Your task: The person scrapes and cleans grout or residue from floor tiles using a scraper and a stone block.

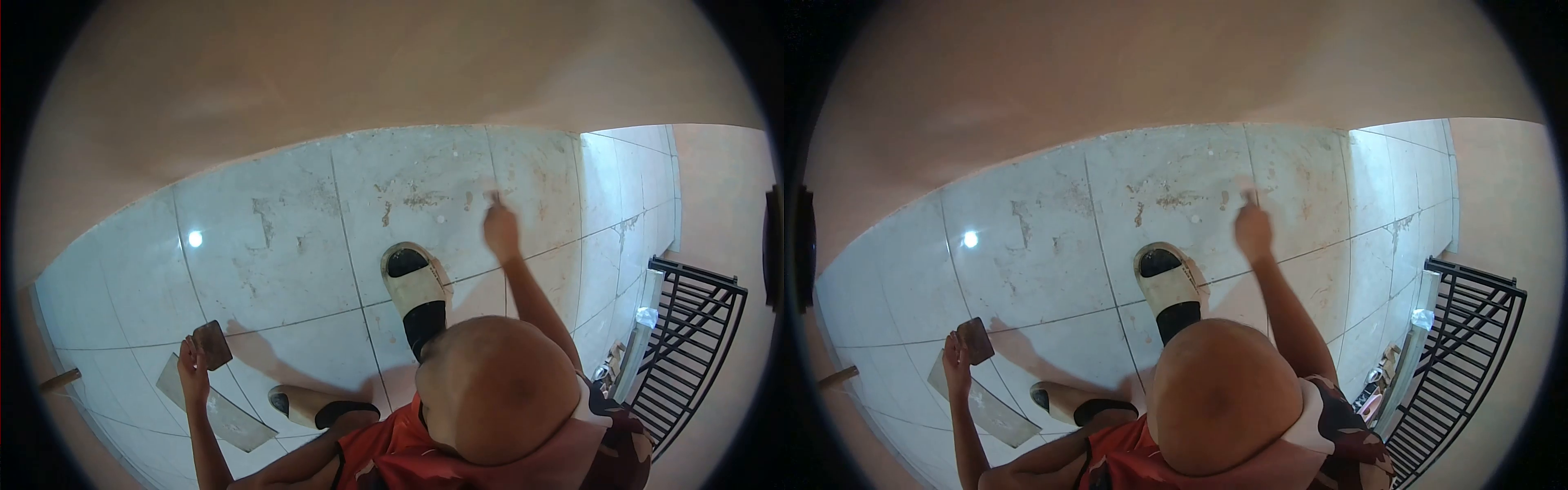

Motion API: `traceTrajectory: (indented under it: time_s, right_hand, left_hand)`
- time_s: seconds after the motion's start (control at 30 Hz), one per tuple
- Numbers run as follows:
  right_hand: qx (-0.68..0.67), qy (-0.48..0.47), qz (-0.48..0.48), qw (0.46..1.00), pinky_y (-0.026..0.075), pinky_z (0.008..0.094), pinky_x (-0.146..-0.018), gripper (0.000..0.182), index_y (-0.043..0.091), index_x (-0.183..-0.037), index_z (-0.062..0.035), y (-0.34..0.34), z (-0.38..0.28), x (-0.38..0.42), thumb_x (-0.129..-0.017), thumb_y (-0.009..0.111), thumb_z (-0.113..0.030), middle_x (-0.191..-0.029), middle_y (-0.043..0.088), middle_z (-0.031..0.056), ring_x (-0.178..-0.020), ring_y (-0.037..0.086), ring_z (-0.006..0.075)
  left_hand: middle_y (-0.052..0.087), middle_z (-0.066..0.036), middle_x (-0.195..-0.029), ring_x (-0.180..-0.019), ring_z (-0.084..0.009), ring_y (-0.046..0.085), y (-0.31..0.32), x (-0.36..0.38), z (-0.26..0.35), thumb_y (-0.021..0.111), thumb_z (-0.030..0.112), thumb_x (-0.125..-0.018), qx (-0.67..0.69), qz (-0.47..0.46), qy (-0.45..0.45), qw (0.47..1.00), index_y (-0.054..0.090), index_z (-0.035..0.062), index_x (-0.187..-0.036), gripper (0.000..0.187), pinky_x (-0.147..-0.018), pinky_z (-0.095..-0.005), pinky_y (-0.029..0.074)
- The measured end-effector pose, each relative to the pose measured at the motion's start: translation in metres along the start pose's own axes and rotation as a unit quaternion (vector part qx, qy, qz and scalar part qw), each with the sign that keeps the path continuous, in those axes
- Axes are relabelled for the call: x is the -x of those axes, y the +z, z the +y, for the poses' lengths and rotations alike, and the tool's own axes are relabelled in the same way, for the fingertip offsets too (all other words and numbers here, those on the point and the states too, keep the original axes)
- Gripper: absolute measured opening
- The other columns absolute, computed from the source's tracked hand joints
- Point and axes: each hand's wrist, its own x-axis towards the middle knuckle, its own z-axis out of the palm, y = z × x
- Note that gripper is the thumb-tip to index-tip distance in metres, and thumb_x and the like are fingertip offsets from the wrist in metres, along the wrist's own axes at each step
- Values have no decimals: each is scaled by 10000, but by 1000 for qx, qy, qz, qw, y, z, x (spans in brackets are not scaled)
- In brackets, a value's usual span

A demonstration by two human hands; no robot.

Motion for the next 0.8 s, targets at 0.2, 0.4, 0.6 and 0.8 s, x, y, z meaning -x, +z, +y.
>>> traceTrajectory:
  time_s: [0.2,0.4,0.6,0.8]
  right_hand:
    - [69,-1,-29,997,540,486,-771,433,556,-1249,53,65,41,12,-862,504,-132,-925,671,297,-824,664,442]
    - [10,-3,-133,991,515,535,-739,417,570,-1296,-44,19,-93,41,-911,455,-156,-902,662,271,-781,646,437]
    - [30,59,80,995,533,507,-703,332,618,-1129,47,15,37,-31,-862,475,-89,-863,665,284,-799,672,403]
    - [-40,15,-164,985,523,524,-782,492,506,-1374,-66,29,-101,53,-903,481,-205,-934,670,269,-881,656,434]
  left_hand:
    - [519,-46,-898,-833,-115,480,9,-10,-4,466,163,-978,18,-19,1,1000,509,-24,-1078,216,-788,-266,428]
    - [433,-10,-817,-776,-84,404,10,-20,3,446,177,-1003,11,2,44,999,485,13,-986,170,-700,-239,379]
    - [436,-29,-827,-780,-108,420,8,-11,10,411,198,-1026,49,19,42,998,476,4,-969,212,-721,-244,386]
    - [430,-51,-812,-763,-114,411,10,-10,-3,422,170,-1014,-23,15,55,998,471,-11,-977,191,-697,-266,385]
